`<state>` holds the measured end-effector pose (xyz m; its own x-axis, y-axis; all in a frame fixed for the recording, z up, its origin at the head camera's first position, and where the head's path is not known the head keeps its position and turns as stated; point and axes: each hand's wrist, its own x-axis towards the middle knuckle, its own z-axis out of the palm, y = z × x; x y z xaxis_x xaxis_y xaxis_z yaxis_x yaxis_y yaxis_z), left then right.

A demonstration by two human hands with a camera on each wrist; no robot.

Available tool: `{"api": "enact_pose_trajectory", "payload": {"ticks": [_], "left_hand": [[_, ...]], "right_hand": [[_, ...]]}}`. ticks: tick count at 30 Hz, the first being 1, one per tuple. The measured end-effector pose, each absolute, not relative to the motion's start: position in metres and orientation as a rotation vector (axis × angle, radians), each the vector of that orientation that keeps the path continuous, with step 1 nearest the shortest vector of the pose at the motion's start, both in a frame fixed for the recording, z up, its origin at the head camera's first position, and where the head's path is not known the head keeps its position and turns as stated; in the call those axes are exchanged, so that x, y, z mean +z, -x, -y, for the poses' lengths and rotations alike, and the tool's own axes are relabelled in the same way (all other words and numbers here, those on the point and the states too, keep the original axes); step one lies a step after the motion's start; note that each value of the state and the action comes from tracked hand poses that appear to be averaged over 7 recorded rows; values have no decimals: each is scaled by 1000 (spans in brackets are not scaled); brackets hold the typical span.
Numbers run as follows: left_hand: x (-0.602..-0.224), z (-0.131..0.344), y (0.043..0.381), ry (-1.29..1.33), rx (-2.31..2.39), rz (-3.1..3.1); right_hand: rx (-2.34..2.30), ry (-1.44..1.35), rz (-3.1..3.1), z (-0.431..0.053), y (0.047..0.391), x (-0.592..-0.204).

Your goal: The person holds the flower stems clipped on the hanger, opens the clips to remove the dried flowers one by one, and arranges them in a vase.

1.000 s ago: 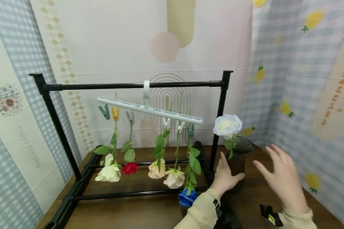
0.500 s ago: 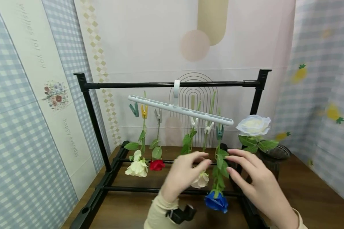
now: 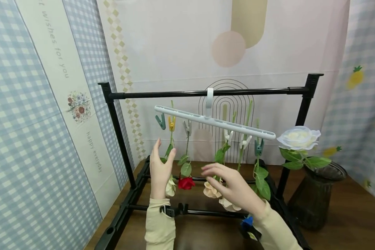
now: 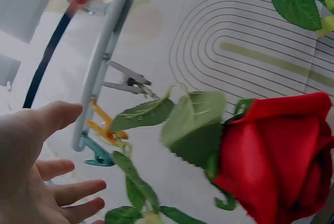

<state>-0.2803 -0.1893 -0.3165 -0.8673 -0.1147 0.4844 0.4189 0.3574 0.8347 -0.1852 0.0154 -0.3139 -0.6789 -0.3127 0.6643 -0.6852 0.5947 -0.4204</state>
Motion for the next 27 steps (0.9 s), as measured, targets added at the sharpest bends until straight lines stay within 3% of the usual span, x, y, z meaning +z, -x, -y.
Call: {"api": "enact_pose_trajectory", "payload": {"ticks": [6,12,20,27], "left_hand": [[-328,189,293,285,-1521,2188],[-326,177,290,289,-1577,2170],[-331,175,290,241,-1677,2174],[-325,181,288,152,-1596,2192]], "right_hand": [[1429,-819,2332,31,245,-283],[1930,-320,2207,75,293,-264],[2054,-116,2141,86,326,-253],[1963,-133,2152,98,326,-257]]}}
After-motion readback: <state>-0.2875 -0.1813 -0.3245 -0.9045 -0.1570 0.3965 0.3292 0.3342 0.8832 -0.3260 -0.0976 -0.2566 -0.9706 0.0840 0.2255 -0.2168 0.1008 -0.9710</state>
